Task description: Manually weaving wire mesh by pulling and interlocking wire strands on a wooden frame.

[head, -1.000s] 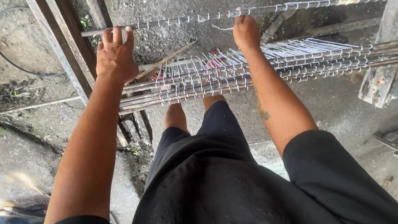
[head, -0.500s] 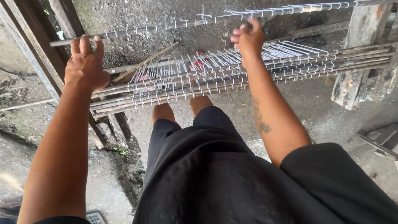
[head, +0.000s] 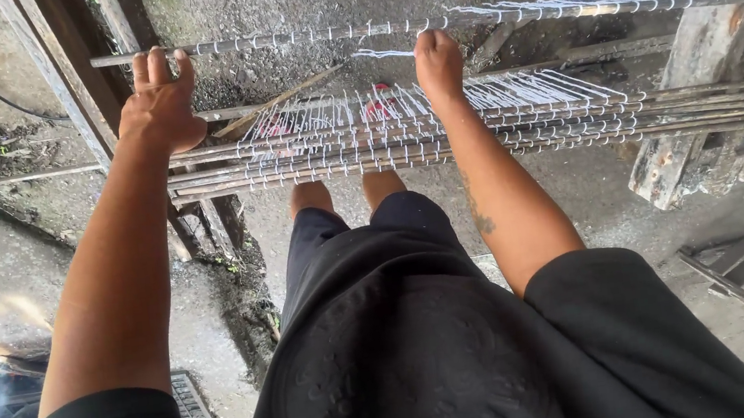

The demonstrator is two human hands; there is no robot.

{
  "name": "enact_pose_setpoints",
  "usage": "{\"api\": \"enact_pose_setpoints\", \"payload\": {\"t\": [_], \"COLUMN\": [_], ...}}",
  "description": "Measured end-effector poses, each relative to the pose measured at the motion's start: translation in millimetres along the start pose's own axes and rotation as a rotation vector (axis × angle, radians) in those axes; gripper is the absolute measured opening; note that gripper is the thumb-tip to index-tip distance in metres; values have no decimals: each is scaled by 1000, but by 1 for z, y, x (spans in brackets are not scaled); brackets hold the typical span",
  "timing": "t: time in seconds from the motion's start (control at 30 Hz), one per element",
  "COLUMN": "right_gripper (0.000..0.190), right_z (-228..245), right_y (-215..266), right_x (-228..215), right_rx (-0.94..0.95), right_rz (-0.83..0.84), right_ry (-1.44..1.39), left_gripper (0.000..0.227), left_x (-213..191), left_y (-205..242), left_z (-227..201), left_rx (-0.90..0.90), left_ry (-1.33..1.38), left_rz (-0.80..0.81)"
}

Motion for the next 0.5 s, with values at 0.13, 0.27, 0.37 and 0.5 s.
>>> {"api": "enact_pose_setpoints", "payload": {"t": [0.13, 0.27, 0.37, 0.5], "right_gripper": [32, 34, 32, 47], "right_z": [-2, -5, -11, 23], "right_y": [3, 0, -12, 7], "right_x": [-2, -2, 4, -16], "right_rx": [69, 83, 91, 274], "right_rz": [-7, -45, -48, 99], "right_ry": [15, 3, 35, -90], "left_gripper": [103, 103, 103, 105], "left_x": [0, -1, 0, -6], "left_y": [0, 2, -2, 4], "left_z": [-1, -2, -2, -6], "left_rx": [-15, -27, -23, -50], "left_ry": [7, 6, 8, 32], "left_rz": [15, 37, 32, 63]}}
Point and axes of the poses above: each hand's wrist, its own y-axis away from the middle knuckle, its own x-axis out of the palm, z = x × y, the point moved 2 cm from there along -y, towards the middle knuckle, and after that the axes turned 1 degree about x, right-handed, at the moved point
